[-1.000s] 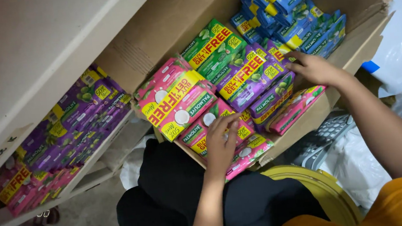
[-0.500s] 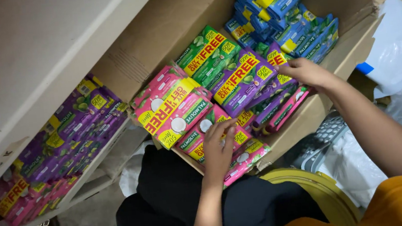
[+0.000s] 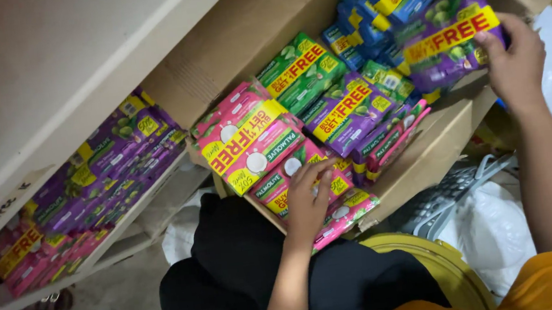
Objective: Organizing and stocking bars of soap and shampoo packets on retail shelves.
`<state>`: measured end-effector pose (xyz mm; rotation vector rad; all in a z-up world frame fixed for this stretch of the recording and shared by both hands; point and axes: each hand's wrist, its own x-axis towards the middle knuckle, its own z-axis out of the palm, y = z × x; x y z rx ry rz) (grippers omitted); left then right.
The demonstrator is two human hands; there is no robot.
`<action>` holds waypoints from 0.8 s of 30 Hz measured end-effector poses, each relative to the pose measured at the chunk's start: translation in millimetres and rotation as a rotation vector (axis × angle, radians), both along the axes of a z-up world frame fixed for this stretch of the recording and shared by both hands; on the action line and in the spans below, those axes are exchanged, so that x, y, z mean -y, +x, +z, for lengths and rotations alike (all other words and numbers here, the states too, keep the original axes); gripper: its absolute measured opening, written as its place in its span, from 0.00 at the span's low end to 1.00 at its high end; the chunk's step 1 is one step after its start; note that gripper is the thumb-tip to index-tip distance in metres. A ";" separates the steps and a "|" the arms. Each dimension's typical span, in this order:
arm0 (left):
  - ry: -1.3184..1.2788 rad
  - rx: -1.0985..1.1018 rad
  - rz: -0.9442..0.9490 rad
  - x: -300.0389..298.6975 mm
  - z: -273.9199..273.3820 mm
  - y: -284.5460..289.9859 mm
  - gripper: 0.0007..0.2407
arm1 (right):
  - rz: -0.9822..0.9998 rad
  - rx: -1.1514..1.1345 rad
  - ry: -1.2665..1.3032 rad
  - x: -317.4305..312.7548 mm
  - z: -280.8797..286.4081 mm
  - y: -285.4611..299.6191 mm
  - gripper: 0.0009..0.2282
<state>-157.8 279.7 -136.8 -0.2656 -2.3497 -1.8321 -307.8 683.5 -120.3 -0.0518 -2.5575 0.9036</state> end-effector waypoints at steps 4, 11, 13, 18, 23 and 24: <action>0.027 0.044 0.027 -0.6 -5.6 -2.1 0.09 | 0.042 0.042 0.002 13.3 13.8 6.9 0.11; 0.213 0.140 0.021 -0.6 -20.0 5.9 0.22 | 0.248 -0.014 -0.519 123.0 39.7 60.0 0.09; 0.222 0.074 0.034 0.3 -23.5 7.0 0.27 | 0.294 0.022 -0.674 139.6 28.0 67.7 0.09; 0.772 0.116 -0.149 -0.7 -48.7 19.7 0.29 | 0.312 0.398 -1.175 204.2 48.6 85.9 0.14; 0.922 0.188 -0.009 23.2 -36.6 22.8 0.23 | 0.510 0.401 -0.918 215.8 39.0 81.6 0.22; 0.942 0.195 0.038 30.0 -33.6 24.2 0.22 | 0.620 0.392 -0.724 221.8 45.8 80.5 0.28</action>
